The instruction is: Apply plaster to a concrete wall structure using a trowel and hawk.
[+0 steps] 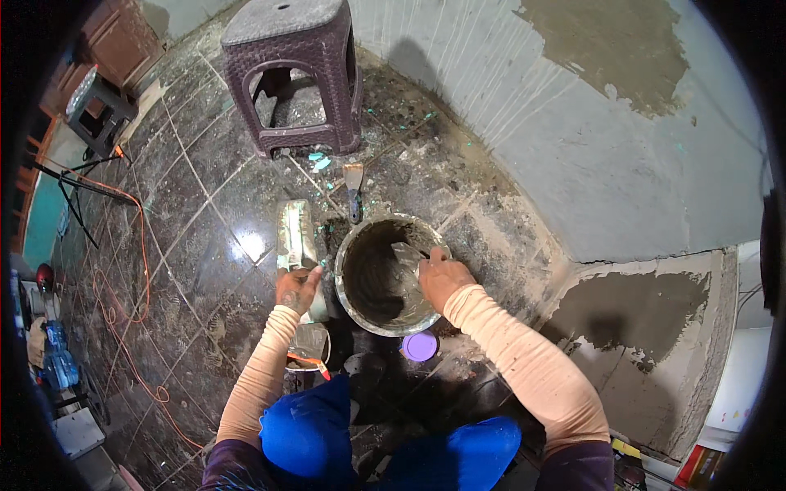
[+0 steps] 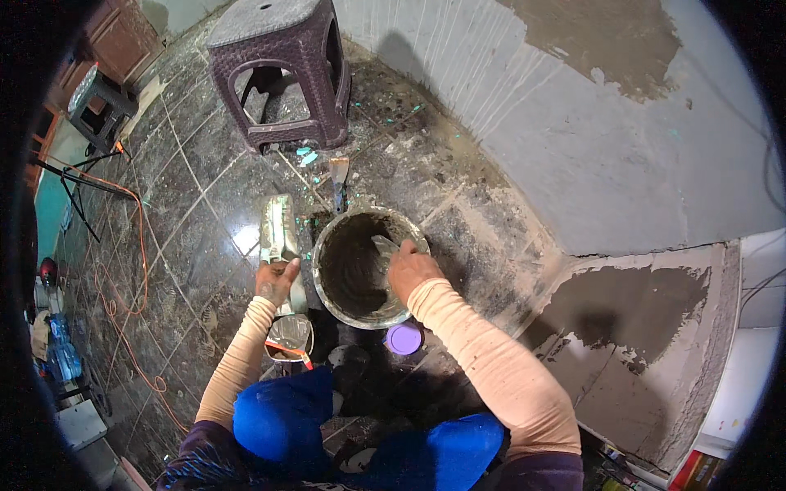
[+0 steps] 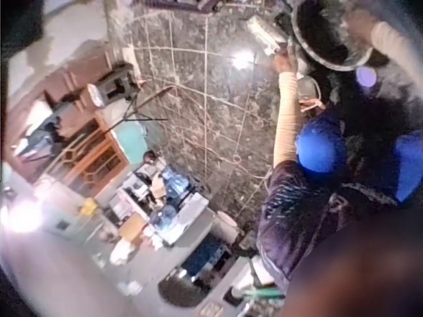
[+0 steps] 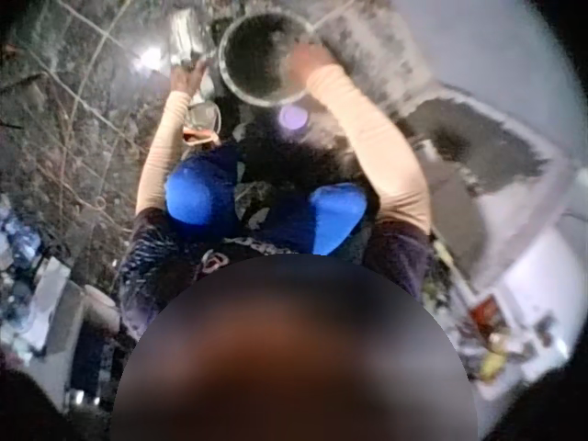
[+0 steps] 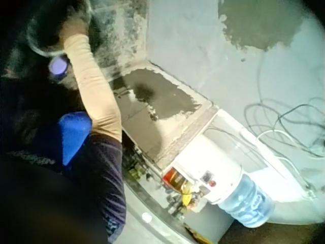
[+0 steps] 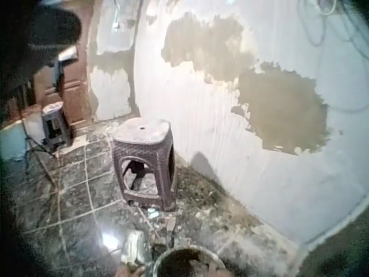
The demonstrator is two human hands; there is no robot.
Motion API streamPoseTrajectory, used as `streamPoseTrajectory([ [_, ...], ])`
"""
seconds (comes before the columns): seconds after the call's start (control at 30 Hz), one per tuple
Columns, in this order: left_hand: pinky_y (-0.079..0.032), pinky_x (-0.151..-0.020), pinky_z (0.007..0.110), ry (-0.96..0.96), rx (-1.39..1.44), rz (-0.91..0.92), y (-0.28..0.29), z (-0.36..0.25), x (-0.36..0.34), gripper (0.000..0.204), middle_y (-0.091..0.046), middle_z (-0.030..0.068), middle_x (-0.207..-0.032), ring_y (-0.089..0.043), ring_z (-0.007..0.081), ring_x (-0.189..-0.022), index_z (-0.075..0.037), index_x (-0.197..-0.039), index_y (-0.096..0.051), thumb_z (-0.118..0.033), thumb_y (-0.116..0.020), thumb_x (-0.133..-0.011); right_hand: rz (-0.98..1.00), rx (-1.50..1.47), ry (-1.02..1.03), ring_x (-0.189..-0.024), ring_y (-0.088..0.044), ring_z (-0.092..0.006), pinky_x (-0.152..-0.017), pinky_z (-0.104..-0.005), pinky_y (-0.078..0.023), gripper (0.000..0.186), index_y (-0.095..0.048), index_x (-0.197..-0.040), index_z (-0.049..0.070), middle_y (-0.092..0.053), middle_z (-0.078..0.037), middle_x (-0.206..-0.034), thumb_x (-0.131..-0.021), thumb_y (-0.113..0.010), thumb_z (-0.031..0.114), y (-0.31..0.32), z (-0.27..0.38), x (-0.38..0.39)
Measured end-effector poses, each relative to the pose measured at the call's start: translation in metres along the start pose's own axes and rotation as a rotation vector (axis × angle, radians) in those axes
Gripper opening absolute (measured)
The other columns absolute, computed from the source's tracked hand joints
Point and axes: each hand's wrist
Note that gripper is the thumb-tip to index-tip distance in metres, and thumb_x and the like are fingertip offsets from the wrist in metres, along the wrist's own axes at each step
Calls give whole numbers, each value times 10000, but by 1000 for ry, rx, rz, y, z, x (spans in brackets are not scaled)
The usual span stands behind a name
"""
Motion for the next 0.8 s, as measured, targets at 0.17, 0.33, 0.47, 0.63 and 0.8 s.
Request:
streamPoseTrajectory([
  [0.17,-471,-881,376,-26,-16,200,-2,-39,9,608,-666,233,-944,-629,363,-952,-3,-1025,-681,-539,-692,-738,-124,103,88,-765,-650,-290,-542,-387,-537,239,-643,-994,19,-624,-202,-948,-820,-540,146,-11,3,-8],
  [0.33,-495,-823,349,86,137,303,-15,-49,1,573,-674,214,-946,-650,292,-912,56,-1013,-661,-438,-736,-734,92,262,80,-799,-649,-288,-620,-374,-533,260,-639,-966,-29,-647,-176,-916,-807,-537,150,-24,15,-7],
  [0.47,-491,-787,334,38,293,289,-33,-75,3,542,-655,224,-947,-640,274,-886,56,-949,-666,-426,-763,-722,240,271,96,-801,-643,-298,-478,-454,-496,199,-717,-871,48,-660,-132,-857,-801,-564,153,-23,4,13],
  [0.63,-479,-781,413,-218,29,220,-39,-120,22,437,-471,242,-1012,-547,386,-856,1,-874,-674,-388,-767,-696,257,11,106,-842,-670,-223,-658,-349,-554,183,-719,-843,78,-685,-94,-883,-815,-548,135,-23,1,54],
  [0.8,-481,-743,449,-352,-37,252,-46,-125,52,356,-450,258,-1043,-539,415,-823,-13,-823,-641,-330,-756,-708,203,-166,-26,-802,-684,-227,-637,-352,-558,184,-723,-844,98,-693,-87,-849,-815,-545,135,-24,12,73],
])
Point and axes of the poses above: each hand's wrist, its own x-axis away from the middle knuckle, its own y-axis out of the back of the hand, z = x × y
